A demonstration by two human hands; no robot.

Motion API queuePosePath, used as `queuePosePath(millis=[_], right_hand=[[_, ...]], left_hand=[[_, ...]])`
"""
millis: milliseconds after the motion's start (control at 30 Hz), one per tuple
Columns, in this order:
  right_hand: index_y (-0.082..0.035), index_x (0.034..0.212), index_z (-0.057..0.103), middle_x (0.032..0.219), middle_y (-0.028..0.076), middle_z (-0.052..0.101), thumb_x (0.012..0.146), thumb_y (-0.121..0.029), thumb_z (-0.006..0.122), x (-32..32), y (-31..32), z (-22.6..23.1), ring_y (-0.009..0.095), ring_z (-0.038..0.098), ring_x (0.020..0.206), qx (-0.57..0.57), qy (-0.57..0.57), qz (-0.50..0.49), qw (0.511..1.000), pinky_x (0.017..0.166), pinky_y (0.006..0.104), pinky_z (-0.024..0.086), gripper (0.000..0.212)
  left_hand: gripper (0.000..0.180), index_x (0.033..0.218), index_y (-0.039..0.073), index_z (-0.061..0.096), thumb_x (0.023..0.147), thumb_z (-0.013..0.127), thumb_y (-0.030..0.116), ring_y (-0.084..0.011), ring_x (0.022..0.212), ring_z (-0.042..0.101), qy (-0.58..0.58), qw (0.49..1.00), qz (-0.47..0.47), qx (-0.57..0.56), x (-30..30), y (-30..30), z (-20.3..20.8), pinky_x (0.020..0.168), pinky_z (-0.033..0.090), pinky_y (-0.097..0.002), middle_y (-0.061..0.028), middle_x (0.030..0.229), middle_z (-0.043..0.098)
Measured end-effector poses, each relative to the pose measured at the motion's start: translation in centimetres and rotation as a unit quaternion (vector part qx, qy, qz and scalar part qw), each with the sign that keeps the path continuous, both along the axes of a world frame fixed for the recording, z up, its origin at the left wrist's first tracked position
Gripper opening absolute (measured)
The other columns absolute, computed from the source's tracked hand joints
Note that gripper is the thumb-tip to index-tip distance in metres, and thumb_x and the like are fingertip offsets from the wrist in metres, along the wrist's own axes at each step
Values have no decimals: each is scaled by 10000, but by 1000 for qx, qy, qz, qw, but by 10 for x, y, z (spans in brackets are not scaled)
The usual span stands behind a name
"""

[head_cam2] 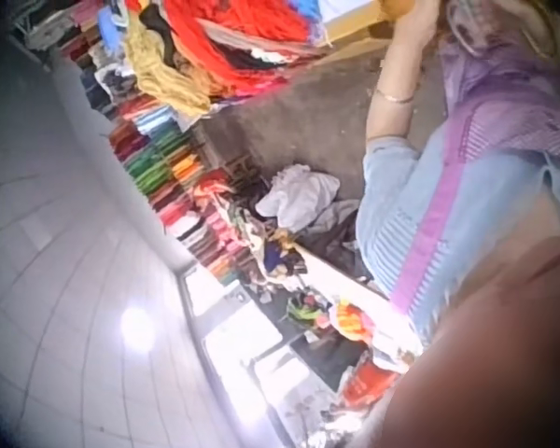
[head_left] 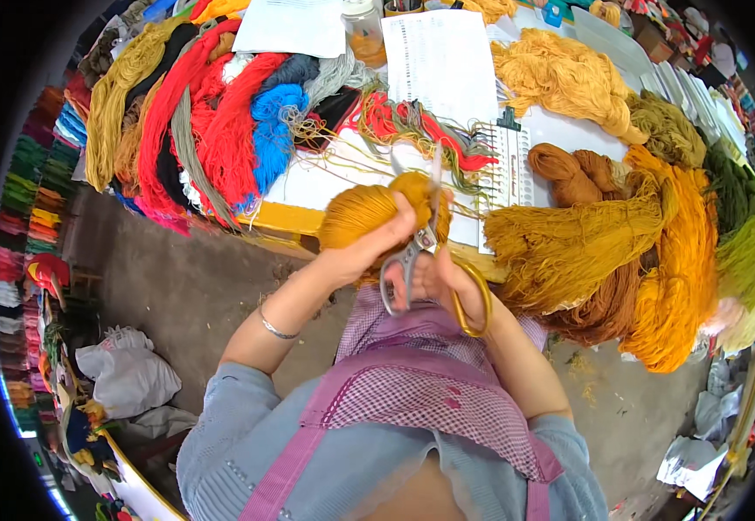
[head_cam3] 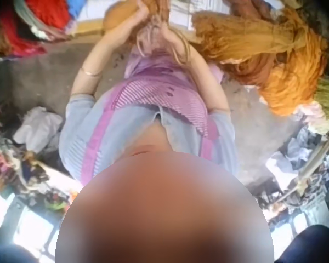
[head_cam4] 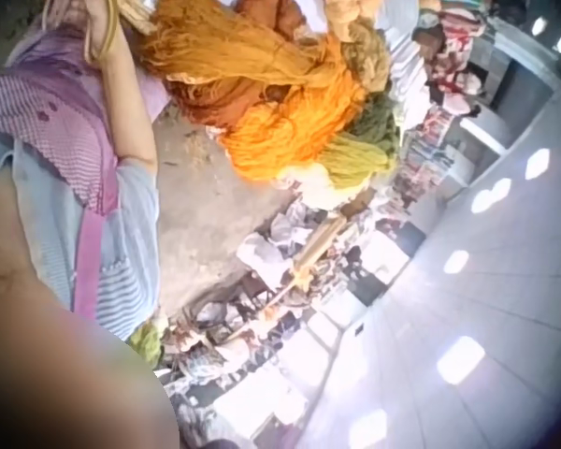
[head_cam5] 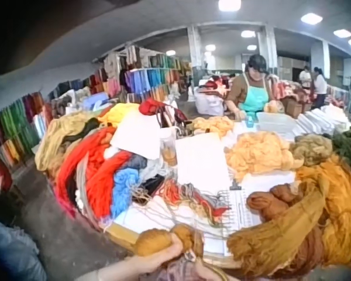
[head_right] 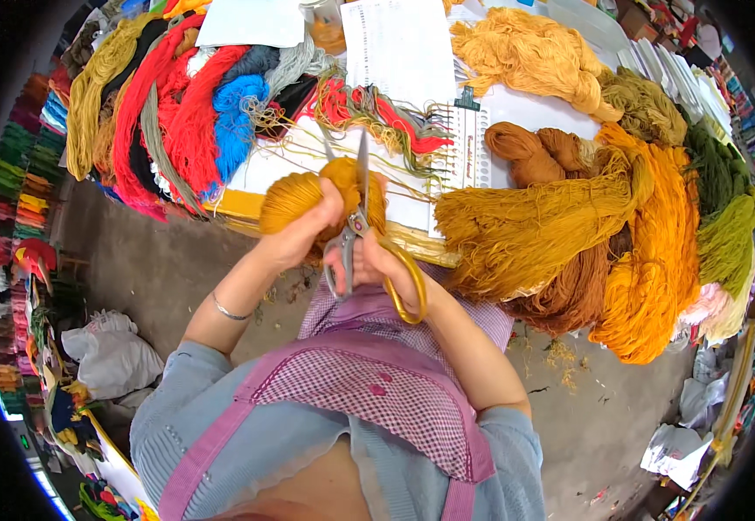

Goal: Organizing and cutting various colors of yarn at a workbench according to a reference sheet.

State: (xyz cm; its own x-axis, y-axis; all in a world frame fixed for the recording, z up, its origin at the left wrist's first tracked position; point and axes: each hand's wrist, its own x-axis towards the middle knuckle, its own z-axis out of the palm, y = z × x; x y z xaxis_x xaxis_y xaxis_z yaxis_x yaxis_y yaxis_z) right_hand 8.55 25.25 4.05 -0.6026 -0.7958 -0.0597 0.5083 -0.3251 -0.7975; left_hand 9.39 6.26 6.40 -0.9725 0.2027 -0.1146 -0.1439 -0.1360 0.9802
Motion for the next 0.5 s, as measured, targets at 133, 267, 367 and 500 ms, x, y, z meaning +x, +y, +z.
queuePosePath(millis=[133,267,367,500], right_hand=[[-37,930,580,709,43,580,988,-554,344,-4,11,8,146,570,600,36,-40,72,996,594,282,482,571],[-10,785,523,608,61,503,985,-563,331,2,22,6,161,503,511,94,-23,79,992,481,288,447,618],[-9,849,555,653,57,531,987,-565,316,0,15,8,166,538,561,70,-17,51,996,546,294,472,620],[-7,998,576,728,52,558,989,-571,289,3,2,16,188,582,652,32,-42,-25,998,657,310,486,632]], left_hand=[[333,1125,26,591,962,590,316,-68,984,504,14,999,17,-30,-10,-8,-8,882,429,-259,25,1010,572],[232,1031,51,609,949,614,267,-75,876,504,83,992,-70,57,-23,-22,-8,779,434,-247,49,953,551],[213,962,75,615,948,610,287,-63,852,520,-51,993,84,62,-12,8,-11,737,440,-258,18,893,580],[230,872,62,629,956,597,274,-41,809,536,-80,994,-23,-67,-3,14,16,687,441,-237,43,825,585]])
